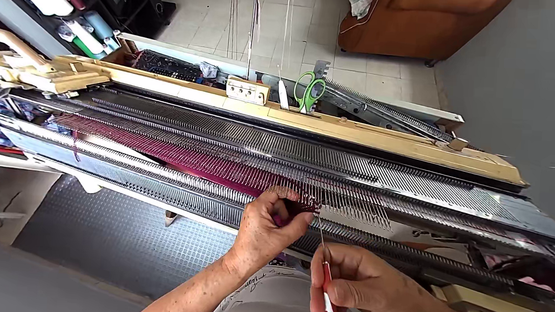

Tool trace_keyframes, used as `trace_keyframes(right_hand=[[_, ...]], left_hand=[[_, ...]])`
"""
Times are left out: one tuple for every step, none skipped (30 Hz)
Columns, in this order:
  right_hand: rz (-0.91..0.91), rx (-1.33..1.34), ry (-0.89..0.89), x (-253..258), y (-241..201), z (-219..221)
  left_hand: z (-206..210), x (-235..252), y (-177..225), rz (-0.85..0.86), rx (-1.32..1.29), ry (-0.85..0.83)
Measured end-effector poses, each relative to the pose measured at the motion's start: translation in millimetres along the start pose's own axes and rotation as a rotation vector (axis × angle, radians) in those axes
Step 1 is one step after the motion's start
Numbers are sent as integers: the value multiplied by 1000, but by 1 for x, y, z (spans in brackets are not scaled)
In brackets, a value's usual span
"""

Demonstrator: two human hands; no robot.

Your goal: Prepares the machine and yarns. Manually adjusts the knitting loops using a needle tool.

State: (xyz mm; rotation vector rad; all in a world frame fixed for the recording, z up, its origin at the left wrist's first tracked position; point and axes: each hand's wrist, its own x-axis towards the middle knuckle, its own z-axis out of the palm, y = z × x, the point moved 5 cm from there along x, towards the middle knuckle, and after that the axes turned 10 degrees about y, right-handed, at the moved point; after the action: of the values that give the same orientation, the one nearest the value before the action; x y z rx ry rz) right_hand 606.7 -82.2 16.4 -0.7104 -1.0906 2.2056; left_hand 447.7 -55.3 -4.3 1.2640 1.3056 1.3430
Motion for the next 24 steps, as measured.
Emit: trace_keyframes(right_hand=[[6, 4, -8, -3, -1, 3], [14, 0, -19, -5, -2, 5], [21, -6, -31, -7, -3, 7], [30, -11, -44, -8, -4, 9], [35, -18, -45, -7, -4, 8], [31, -28, -27, -1, -2, 2], [25, -40, -2, 8, 2, -6], [32, -36, 27, 21, 6, -16], [42, -14, 49, 29, 10, -21], [37, -8, 50, 31, 10, -21], [18, -14, 30, 26, 9, -17], [0, -20, 7, 19, 6, -10], [-7, -15, -8, 11, 3, -3], [-6, -6, -21, 5, 1, 2], [3, -2, -34, 1, -1, 5], [18, -5, -47, -3, -2, 8], [33, -6, -59, -4, -2, 9], [38, -11, -56, -3, -1, 7], [31, -22, -40, 3, 1, 1], [27, -32, -16, 14, 4, -8], [38, -24, 11, 25, 8, -15], [49, -5, 30, 32, 11, -19], [48, 1, 33, 33, 11, -18], [31, -5, 21, 29, 10, -13]], left_hand=[[1, 0, 2, 3, 9, 7], [2, 0, 3, 7, 16, 14], [2, 0, 3, 13, 17, 21], [1, -1, 3, 13, 13, 29], [1, -1, 3, 17, 11, 34], [0, -1, 3, 23, 9, 31], [-2, -1, 2, 25, 4, 18], [-3, -1, 0, 26, -2, 2], [-4, -1, -1, 20, -8, -11], [-5, -1, -2, 15, -15, -20], [-6, -1, -1, 13, -17, -21], [-6, -2, 1, 12, -14, -18], [-5, -2, 2, 13, -8, -10], [-4, -2, 3, 15, 0, -1], [-4, -2, 5, 21, 10, 13], [-3, -3, 6, 28, 17, 28], [-3, -3, 6, 30, 18, 41], [-4, -3, 6, 28, 14, 44], [-6, -2, 4, 26, 9, 35], [-8, -1, 2, 22, 4, 16], [-9, -1, 1, 18, 1, -5], [-10, -2, 1, 18, -3, -23], [-10, -2, 1, 14, -6, -32], [-10, -1, 3, 9, -9, -32]])
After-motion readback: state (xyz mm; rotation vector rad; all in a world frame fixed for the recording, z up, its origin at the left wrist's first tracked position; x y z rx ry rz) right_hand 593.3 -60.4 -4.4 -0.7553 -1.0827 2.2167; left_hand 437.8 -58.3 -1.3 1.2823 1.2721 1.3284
